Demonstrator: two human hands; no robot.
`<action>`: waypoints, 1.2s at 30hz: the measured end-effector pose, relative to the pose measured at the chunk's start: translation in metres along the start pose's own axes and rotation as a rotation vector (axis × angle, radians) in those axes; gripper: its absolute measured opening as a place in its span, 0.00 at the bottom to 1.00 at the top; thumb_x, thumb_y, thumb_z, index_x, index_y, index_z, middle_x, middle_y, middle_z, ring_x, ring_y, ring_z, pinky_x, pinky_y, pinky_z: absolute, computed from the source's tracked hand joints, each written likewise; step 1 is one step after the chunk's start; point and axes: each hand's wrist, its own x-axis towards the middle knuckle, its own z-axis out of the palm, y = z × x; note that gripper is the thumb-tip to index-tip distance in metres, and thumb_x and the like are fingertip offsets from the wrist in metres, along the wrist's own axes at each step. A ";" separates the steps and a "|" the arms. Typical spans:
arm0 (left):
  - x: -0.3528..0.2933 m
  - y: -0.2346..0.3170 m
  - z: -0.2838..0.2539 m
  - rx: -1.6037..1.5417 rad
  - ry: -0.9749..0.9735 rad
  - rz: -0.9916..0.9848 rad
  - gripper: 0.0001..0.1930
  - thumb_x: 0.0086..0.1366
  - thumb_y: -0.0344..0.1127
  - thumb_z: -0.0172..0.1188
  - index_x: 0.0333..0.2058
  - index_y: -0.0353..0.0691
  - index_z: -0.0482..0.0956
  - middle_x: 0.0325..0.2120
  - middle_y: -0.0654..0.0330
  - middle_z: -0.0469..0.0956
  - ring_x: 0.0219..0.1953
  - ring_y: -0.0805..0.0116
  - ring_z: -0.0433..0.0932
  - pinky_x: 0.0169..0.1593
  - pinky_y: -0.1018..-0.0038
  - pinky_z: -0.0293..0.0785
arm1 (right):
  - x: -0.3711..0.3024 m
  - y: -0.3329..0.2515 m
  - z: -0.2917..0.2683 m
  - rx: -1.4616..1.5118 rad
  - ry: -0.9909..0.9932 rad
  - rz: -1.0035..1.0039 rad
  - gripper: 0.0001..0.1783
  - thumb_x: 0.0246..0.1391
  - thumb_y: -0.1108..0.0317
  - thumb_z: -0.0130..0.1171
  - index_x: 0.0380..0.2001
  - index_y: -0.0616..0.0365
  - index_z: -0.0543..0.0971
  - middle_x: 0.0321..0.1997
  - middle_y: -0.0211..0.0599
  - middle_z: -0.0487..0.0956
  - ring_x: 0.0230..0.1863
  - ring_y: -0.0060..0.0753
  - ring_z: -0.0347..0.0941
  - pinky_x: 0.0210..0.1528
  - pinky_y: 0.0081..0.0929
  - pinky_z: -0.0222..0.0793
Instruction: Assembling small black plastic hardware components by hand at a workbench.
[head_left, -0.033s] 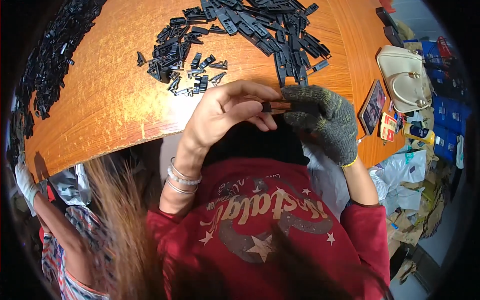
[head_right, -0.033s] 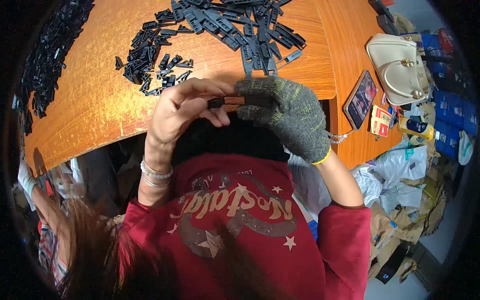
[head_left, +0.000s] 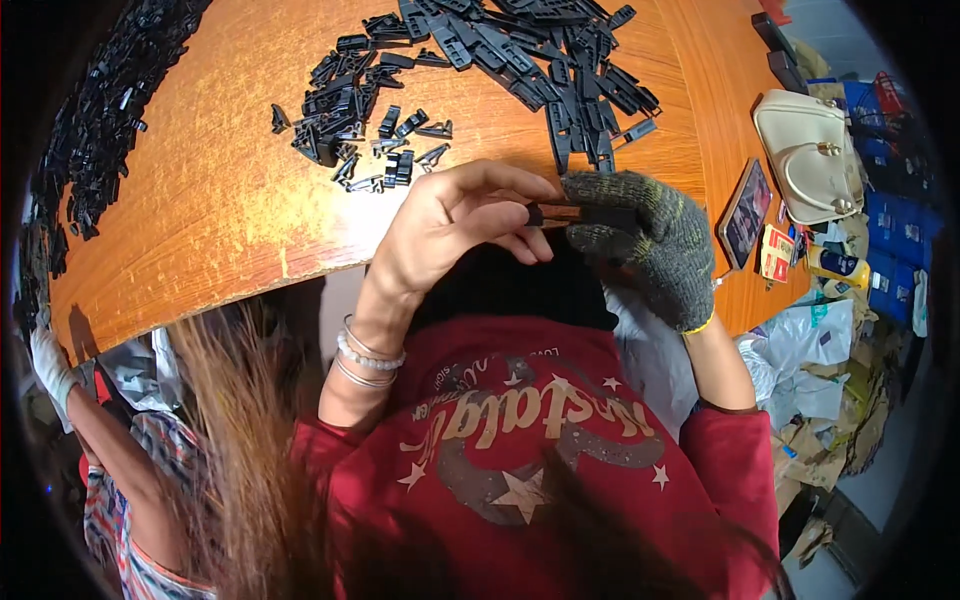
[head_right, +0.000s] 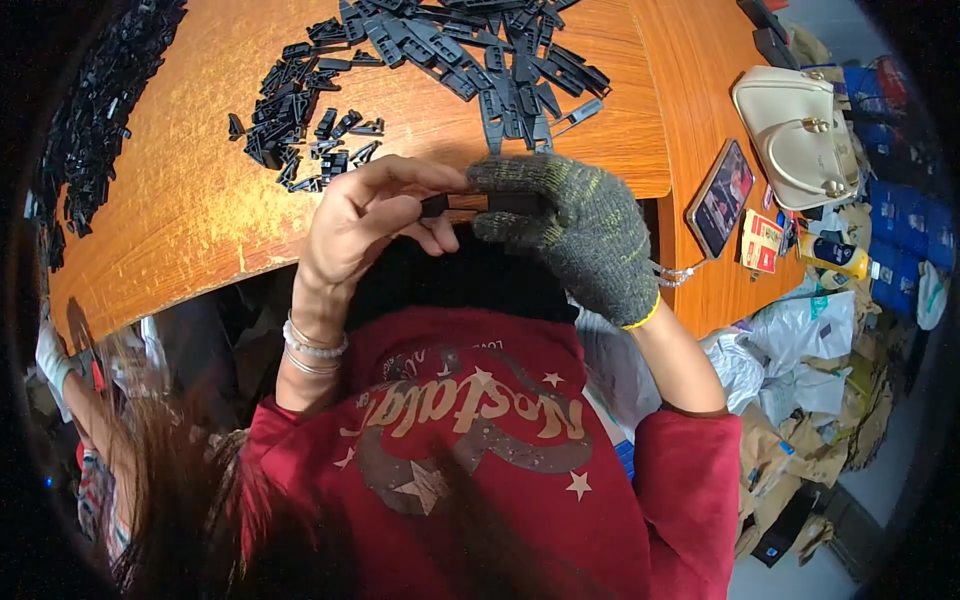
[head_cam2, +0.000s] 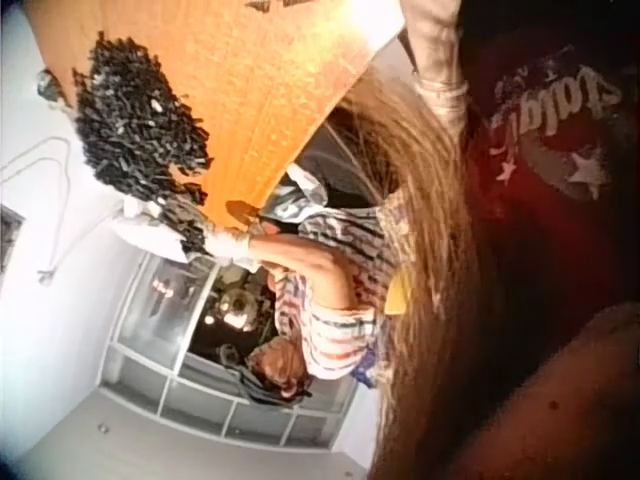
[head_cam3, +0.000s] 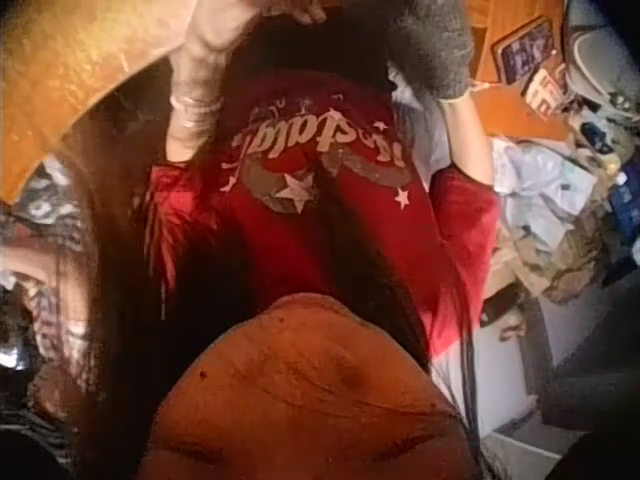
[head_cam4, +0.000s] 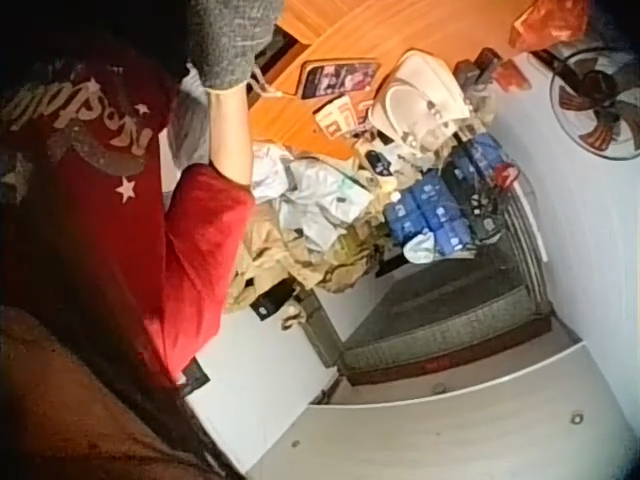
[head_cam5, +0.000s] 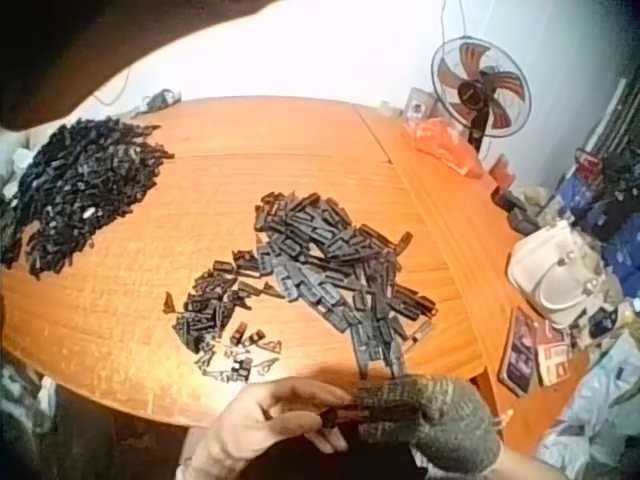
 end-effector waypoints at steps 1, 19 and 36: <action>0.002 -0.001 0.003 0.047 -0.009 -0.020 0.13 0.62 0.22 0.58 0.44 0.24 0.73 0.34 0.49 0.79 0.31 0.61 0.83 0.31 0.75 0.80 | -0.002 0.002 0.000 -0.098 0.002 -0.102 0.21 0.47 0.69 0.67 0.47 0.59 0.79 0.42 0.42 0.82 0.36 0.32 0.81 0.41 0.25 0.75; 0.062 -0.043 0.027 1.527 0.477 0.440 0.16 0.55 0.43 0.67 0.29 0.38 0.72 0.24 0.55 0.73 0.23 0.55 0.75 0.25 0.64 0.69 | -0.214 0.055 -0.121 -0.796 0.238 0.925 0.17 0.51 0.65 0.65 0.43 0.61 0.79 0.38 0.42 0.82 0.34 0.26 0.76 0.35 0.25 0.72; -0.006 -0.026 0.012 1.482 0.112 0.858 0.16 0.50 0.37 0.69 0.34 0.36 0.76 0.30 0.57 0.72 0.31 0.62 0.73 0.30 0.71 0.72 | -0.022 0.014 0.011 0.027 -0.158 0.061 0.22 0.49 0.71 0.66 0.50 0.58 0.78 0.42 0.45 0.82 0.41 0.33 0.79 0.44 0.28 0.73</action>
